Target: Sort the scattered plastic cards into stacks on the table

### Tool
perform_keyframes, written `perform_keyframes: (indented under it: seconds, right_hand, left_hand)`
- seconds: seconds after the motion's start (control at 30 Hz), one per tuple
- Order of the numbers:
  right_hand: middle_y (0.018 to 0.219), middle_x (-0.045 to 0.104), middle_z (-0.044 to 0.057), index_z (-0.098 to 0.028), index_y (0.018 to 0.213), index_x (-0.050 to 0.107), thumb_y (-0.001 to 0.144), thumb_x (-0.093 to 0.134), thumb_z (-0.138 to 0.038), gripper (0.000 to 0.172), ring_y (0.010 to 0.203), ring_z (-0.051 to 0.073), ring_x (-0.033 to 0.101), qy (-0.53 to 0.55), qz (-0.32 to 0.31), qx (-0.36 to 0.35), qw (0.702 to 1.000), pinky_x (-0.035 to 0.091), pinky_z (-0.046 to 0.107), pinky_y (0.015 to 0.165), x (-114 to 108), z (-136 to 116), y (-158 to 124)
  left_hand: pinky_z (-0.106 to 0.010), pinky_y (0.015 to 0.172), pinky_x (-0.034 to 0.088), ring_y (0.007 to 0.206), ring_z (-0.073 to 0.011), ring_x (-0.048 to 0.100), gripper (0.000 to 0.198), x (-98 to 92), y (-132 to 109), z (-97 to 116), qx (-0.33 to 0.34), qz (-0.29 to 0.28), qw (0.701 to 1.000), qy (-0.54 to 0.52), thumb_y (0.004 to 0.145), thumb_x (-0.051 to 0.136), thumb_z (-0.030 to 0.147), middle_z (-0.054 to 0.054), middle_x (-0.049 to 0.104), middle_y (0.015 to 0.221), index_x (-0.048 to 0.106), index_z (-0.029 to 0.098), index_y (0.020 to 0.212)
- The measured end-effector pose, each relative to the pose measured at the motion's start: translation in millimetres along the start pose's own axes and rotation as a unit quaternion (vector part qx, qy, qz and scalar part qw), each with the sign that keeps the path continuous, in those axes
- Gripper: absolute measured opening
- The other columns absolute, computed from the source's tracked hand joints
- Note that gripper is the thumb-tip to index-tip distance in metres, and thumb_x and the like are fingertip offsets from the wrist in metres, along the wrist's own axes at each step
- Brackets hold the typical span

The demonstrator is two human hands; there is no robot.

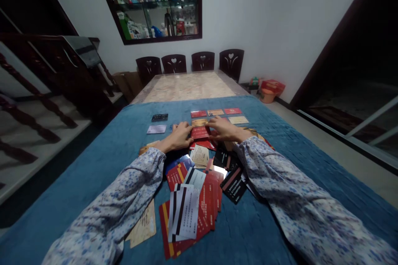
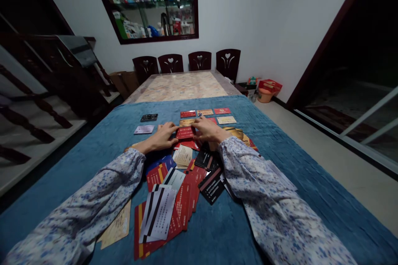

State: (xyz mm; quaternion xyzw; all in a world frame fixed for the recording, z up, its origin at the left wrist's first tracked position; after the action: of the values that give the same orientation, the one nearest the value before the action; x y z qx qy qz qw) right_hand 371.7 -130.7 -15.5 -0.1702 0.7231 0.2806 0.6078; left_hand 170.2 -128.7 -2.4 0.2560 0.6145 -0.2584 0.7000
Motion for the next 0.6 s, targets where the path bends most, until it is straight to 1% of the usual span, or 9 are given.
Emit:
perform_keyframes:
  seconds: [0.13,0.3,0.4,0.47,0.6]
  right_hand:
    - [0.115,0.067,0.016,-0.017,0.115,0.075,0.085,0.077,-0.034,0.035,0.112,0.031,0.055,0.002,-0.008,0.005,1.0,0.046,0.041,0.094,-4,4,4]
    - [0.113,0.069,0.017,-0.016,0.11,0.077,0.082,0.08,-0.037,0.035,0.11,0.033,0.057,-0.02,-0.007,0.032,0.999,0.046,0.043,0.094,2,14,17]
    - [0.113,0.07,0.016,-0.016,0.108,0.077,0.082,0.079,-0.038,0.034,0.107,0.031,0.06,-0.026,-0.018,0.031,0.999,0.045,0.042,0.094,4,19,25]
    - [0.114,0.071,0.015,-0.017,0.108,0.077,0.083,0.078,-0.038,0.033,0.108,0.03,0.061,-0.027,-0.019,0.025,0.999,0.044,0.04,0.094,2,21,27]
    - [0.116,0.07,0.015,-0.018,0.109,0.077,0.086,0.075,-0.036,0.029,0.112,0.031,0.059,-0.024,-0.019,0.001,1.0,0.042,0.041,0.097,-7,23,27]
  left_hand:
    - [-0.051,0.107,0.037,0.124,-0.033,0.052,0.039,-2.6,4,-2,0.002,0.01,1.0,-0.011,0.087,0.059,0.028,-0.013,0.058,0.125,0.063,0.021,0.125]
    - [-0.05,0.108,0.037,0.125,-0.0329,0.051,0.041,-5.0,11,-5,-0.007,-0.001,1.0,-0.011,0.087,0.059,0.027,-0.013,0.057,0.126,0.063,0.02,0.127]
    - [-0.049,0.108,0.036,0.126,-0.0327,0.051,0.044,-5.7,17,-10,-0.013,-0.008,1.0,-0.004,0.087,0.058,0.026,-0.012,0.057,0.126,0.062,0.02,0.131]
    - [-0.049,0.108,0.036,0.127,-0.0327,0.05,0.045,-5.6,22,-14,-0.017,-0.012,1.0,0.003,0.087,0.058,0.026,-0.012,0.057,0.128,0.062,0.021,0.131]
    - [-0.049,0.106,0.038,0.127,-0.0326,0.05,0.039,-5.4,31,-21,-0.017,-0.009,1.0,0.006,0.087,0.058,0.026,-0.013,0.057,0.128,0.064,0.021,0.126]
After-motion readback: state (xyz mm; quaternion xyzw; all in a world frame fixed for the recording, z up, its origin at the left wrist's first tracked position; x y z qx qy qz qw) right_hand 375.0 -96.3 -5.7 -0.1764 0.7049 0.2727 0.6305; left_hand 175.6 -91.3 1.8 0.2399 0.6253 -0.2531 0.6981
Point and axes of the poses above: each hand's wrist, its own y-axis towards the middle knuckle, its own x-axis out of the palm, z = x × y, the point moved 4 cm from there along y, towards the middle knuckle
